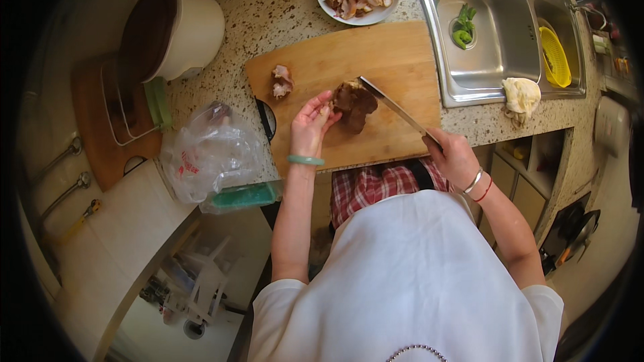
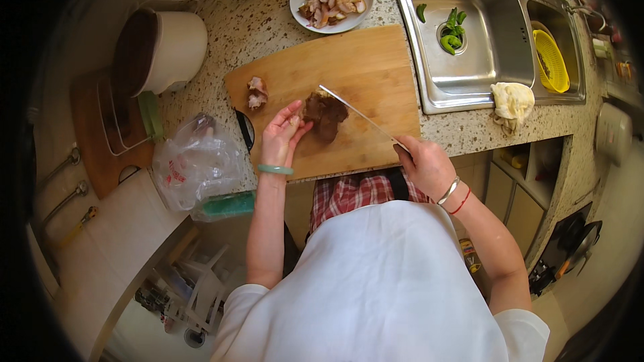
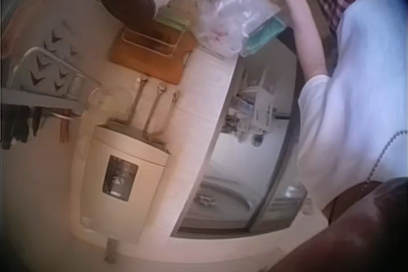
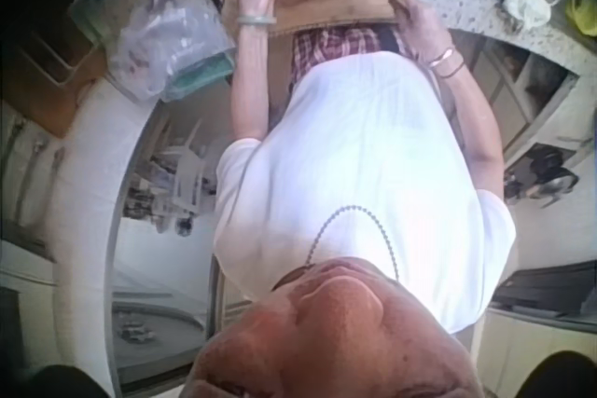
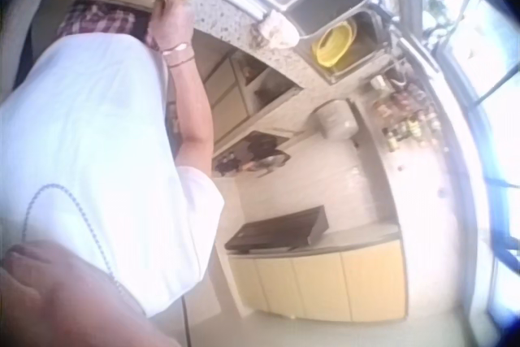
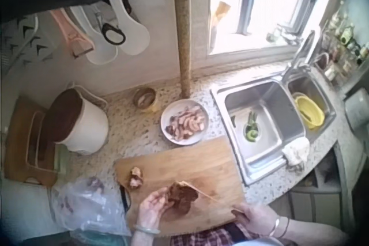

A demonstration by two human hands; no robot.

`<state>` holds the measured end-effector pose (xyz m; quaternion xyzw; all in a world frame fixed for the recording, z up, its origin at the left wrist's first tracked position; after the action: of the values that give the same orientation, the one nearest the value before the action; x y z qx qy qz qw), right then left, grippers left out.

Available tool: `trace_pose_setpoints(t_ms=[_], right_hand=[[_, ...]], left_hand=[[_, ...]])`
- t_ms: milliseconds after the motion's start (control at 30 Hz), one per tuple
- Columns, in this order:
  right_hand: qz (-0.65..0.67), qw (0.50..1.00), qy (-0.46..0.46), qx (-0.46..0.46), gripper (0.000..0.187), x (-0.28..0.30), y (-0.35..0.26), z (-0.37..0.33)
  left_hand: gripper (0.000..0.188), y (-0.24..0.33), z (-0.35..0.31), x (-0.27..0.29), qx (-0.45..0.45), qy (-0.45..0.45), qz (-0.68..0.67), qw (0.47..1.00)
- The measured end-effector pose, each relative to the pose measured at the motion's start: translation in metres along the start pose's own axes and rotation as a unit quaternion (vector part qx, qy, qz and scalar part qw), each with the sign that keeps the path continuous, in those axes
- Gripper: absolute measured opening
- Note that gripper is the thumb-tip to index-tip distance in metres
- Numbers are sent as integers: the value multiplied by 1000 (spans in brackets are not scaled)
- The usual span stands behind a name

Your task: The person slices cooked meat into thin strips on a wooden cutting board using a large cleaver. They hold the meat with their left hand and cut with their right, periodically transferring the sliced pieces to a white plate nearby.

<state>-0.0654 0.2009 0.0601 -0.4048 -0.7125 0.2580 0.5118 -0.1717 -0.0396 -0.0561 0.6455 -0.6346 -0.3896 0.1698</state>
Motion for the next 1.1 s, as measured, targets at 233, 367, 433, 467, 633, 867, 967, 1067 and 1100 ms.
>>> trace_pose_setpoints(t_ms=[233, 367, 433, 467, 633, 867, 967, 1067, 1100], right_hand=[[34, 998, -52, -12, 10, -18, -14, -5], [41, 997, -52, -34, 7, -29, -5, -11], [70, 995, -50, -55, 7, -33, -10, -15], [55, 998, -26, 15, 7, -33, -12, -15], [57, 997, -52, -22, 7, -44, -16, -13], [13, 999, -31, 35, 7, -41, -31, -5], [56, 998, 25, -3, 9, -26, -16, -10], [93, 991, 70, -74, 9, -12, 10, -17], [102, 989, 78, -73, 9, -10, 17, -19]], left_hand=[[29, 16, -18, 13, -89, 73, 33, 993], [29, 10, -46, 49, -141, 92, -105, 980], [29, -14, -70, 87, -144, 148, -180, 962], [29, -30, -88, 111, -140, 207, -215, 944], [35, -157, -162, 277, -75, 480, -321, 813], [36, -170, -174, 342, -26, 552, -284, 784], [26, -116, -193, 303, -73, 603, -61, 792], [17, -56, -156, 203, -150, 470, 108, 863], [16, -41, -139, 161, -188, 399, 187, 878]])
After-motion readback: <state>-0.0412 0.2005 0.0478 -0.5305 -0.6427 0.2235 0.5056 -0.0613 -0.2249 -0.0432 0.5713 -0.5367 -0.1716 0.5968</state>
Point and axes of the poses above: each hand's wrist, its own z-axis towards the middle knuckle, its own x-axis out of the back of the hand, y = z × x, the point moved 10 cm from there along z, towards the middle knuckle, and after that the axes turned 8 degrees about z, right-handed, at the moved point
